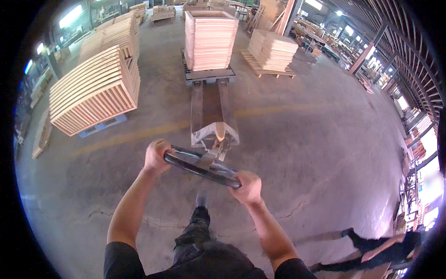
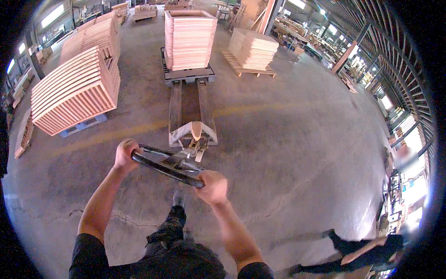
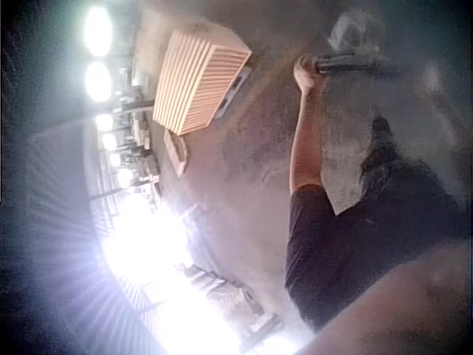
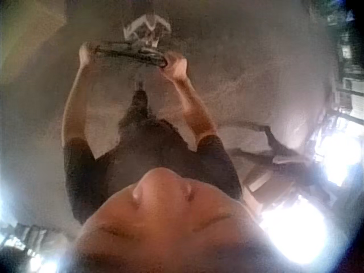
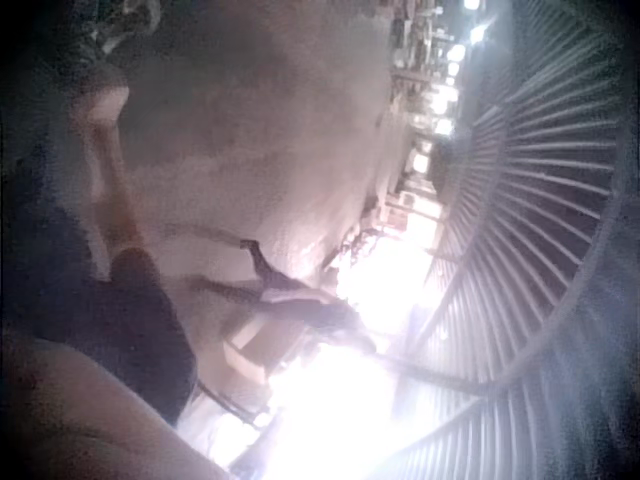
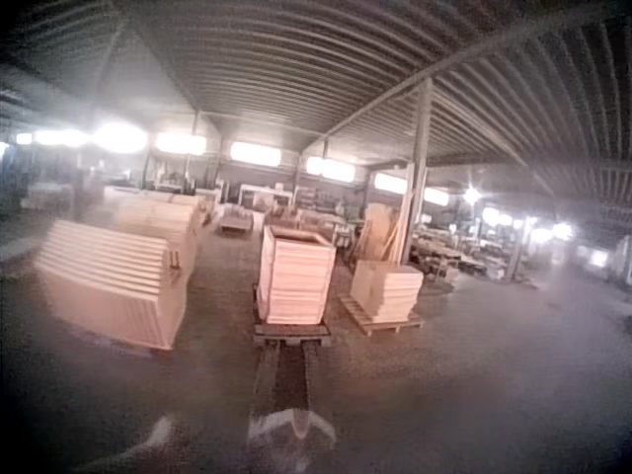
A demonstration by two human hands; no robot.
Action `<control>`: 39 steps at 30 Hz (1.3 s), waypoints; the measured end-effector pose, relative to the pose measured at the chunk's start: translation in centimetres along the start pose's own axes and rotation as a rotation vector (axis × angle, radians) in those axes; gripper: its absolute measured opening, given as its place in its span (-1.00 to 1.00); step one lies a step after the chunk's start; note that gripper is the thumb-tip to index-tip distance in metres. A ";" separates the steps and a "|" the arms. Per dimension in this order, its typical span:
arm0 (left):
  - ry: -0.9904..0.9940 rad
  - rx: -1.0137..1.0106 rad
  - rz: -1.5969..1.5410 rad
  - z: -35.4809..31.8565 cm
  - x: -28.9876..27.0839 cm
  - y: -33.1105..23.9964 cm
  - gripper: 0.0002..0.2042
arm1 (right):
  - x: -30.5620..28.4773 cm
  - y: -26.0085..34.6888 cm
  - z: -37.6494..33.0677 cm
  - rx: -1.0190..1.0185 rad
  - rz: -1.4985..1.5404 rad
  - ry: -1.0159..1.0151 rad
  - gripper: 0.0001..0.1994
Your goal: The person uses a manual pallet jack to lift and transport stacks of wooden panels across a warehouse floor. They maneuver the jack to pick up a stack, pull it to a new location, and then return to repeat the process with another stack.
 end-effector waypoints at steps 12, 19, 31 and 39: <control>0.162 0.011 -0.074 20.0 22.3 2.7 -0.82 | -0.2 -21.2 24.8 0.296 -0.416 0.423 -0.85; 0.545 -0.080 0.128 32.8 33.5 4.2 -0.74 | 2.8 -39.5 36.5 0.103 -0.336 0.255 -0.80; 0.434 -0.125 0.103 44.9 45.7 8.2 -0.71 | 8.4 -54.2 53.1 -0.003 -0.292 0.229 -0.74; 1.058 -0.213 0.354 36.9 49.9 9.6 -0.67 | 13.8 -58.0 44.5 -0.228 -0.326 0.857 -0.85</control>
Point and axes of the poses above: each hand's wrist, its own z-axis towards the middle knuckle, its own x-axis out of the palm, y = z × x, the point moved 1 cm from there along z, towards the middle knuckle, and after that the axes turned 8 degrees about -y, right-handed, at the moved point
